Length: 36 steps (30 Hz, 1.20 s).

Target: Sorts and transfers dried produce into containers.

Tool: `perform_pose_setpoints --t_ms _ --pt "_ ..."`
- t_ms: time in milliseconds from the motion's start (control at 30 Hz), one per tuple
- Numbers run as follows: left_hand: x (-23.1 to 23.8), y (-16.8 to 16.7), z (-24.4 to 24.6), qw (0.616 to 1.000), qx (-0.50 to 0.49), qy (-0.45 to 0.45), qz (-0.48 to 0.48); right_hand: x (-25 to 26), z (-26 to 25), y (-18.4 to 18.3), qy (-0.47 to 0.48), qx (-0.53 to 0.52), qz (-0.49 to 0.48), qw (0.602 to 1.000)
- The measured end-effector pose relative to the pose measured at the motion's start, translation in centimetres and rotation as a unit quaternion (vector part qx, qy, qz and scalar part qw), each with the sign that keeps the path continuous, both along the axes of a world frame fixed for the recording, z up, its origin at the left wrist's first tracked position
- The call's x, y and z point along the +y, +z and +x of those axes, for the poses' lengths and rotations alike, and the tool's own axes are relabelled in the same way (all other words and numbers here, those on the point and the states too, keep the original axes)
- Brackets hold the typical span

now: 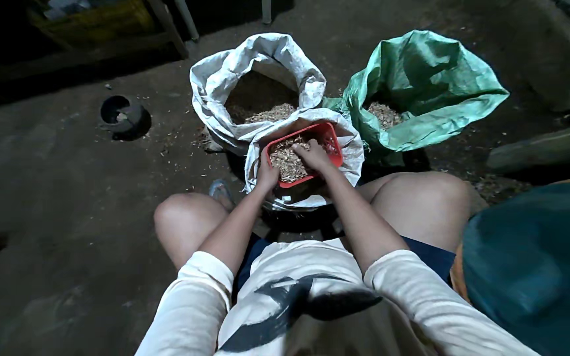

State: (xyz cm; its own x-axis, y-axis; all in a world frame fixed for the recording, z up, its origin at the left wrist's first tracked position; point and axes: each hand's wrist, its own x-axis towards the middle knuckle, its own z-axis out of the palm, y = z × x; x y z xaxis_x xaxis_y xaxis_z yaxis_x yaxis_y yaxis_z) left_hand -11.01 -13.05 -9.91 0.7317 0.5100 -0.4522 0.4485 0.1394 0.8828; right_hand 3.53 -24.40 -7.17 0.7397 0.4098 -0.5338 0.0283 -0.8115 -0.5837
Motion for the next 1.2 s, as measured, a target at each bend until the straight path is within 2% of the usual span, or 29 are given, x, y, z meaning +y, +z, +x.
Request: perform_pose_setpoints --t_ms 100,233,400,533,633,733,900,1033,1200 --pt "0.0 0.3 0.1 1.0 0.019 -0.007 -0.013 -0.8 1.4 0.5 0.026 -0.012 0.078 0.997" --pt "-0.6 1.7 0.6 0.999 0.024 -0.02 -0.02 -0.4 1.8 -1.2 -0.01 -0.047 0.01 0.999" --pt "-0.6 1.6 0.4 0.999 0.019 -0.028 -0.014 1.2 0.7 -2.8 -0.095 0.021 -0.005 0.995" --pt "0.0 1.1 -0.1 0.998 0.041 -0.038 -0.007 1.1 0.1 -2.8 -0.097 0.094 0.043 0.99" --pt "0.3 1.6 -0.1 0.997 0.067 -0.042 -0.016 0.6 0.1 -2.1 -0.09 0.11 0.096 0.985" --pt "0.4 1.3 0.2 0.996 0.07 -0.043 -0.025 0.0 0.1 0.7 -0.033 0.056 0.071 0.995" --pt "0.4 1.5 0.8 0.995 0.071 -0.055 -0.035 0.1 -2.0 2.6 0.093 -0.075 0.025 0.993" --pt "0.1 2.0 1.0 0.996 0.066 -0.049 -0.027 1.4 -5.4 1.2 0.201 -0.11 -0.054 0.972" --pt "-0.1 2.2 0.6 0.996 0.062 -0.063 0.003 2.1 -5.3 0.5 0.211 -0.119 -0.12 0.963"
